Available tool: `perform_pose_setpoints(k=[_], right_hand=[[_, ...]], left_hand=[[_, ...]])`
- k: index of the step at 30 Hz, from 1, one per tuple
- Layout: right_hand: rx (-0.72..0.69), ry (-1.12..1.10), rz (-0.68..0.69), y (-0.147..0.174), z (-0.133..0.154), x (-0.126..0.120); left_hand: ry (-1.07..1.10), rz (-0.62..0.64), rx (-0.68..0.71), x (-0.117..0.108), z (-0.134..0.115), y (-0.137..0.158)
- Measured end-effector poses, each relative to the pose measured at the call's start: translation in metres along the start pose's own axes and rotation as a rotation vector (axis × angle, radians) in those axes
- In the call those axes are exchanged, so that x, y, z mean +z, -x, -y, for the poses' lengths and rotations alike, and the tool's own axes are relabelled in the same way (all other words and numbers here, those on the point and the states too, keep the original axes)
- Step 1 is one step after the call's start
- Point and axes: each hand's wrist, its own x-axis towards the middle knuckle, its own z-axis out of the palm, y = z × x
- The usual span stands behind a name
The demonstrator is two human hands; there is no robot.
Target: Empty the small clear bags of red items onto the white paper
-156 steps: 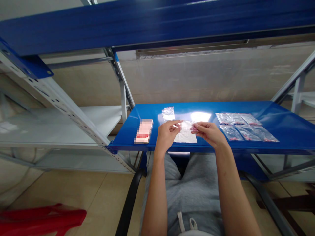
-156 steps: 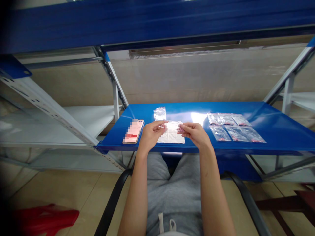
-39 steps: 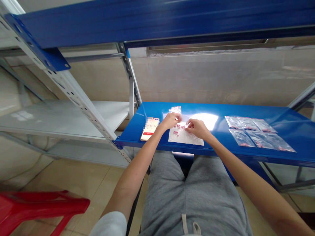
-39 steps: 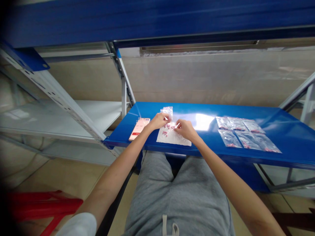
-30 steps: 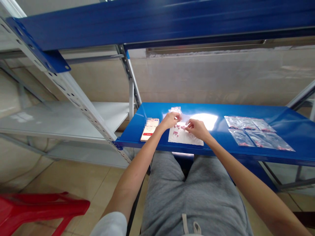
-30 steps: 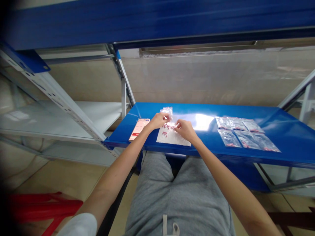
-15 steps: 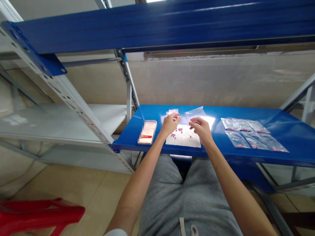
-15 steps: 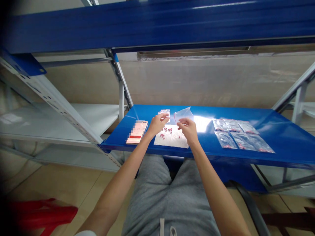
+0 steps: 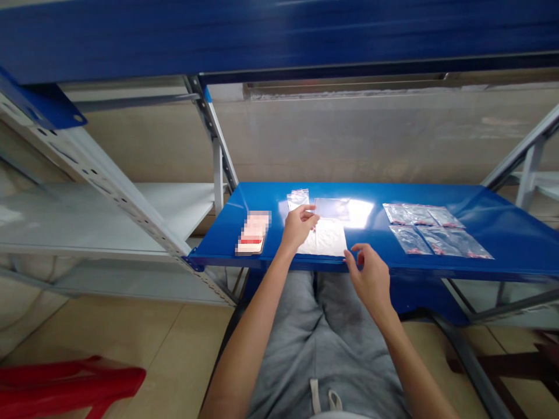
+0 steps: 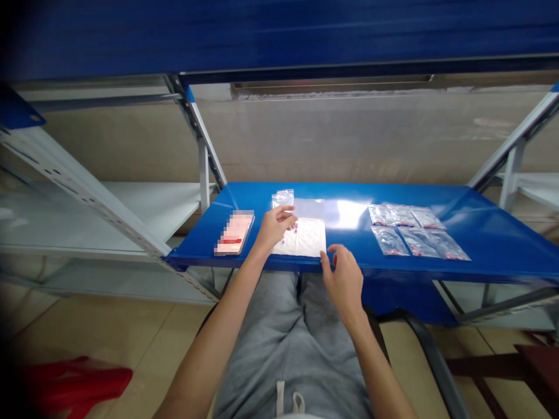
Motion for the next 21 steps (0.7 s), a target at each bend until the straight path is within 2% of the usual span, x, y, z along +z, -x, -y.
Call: perform_pose_setpoints(k=[3, 6, 9, 11, 16, 21], right_hand=[[0.190, 0.013, 0.002, 0.042, -0.010, 0.009], [0.209, -0.071, 0.084, 0.064, -0.023, 0.023], [0.136, -0.069, 0.175, 0.072, -0.033, 0.031], [0.053, 0.060, 0.258, 0.074, -0.033, 0.032], [-0.249, 0.364, 0.597, 0.067, -0.011, 0.040], [-0.279, 0.468, 0.784, 0.050, 0.008, 0.059]], left_hand=[[0.038, -0.042, 0.006, -0.006, -0.005, 0.014], [0.069, -0.054, 0.011, -0.008, -0.003, 0.025], [0.089, -0.055, 0.017, -0.009, 0.003, 0.031], [0.106, -0.060, 0.020, -0.010, 0.007, 0.033], [0.109, -0.096, -0.001, -0.018, 0.011, 0.041], [0.098, -0.117, -0.002, -0.022, 0.009, 0.045]])
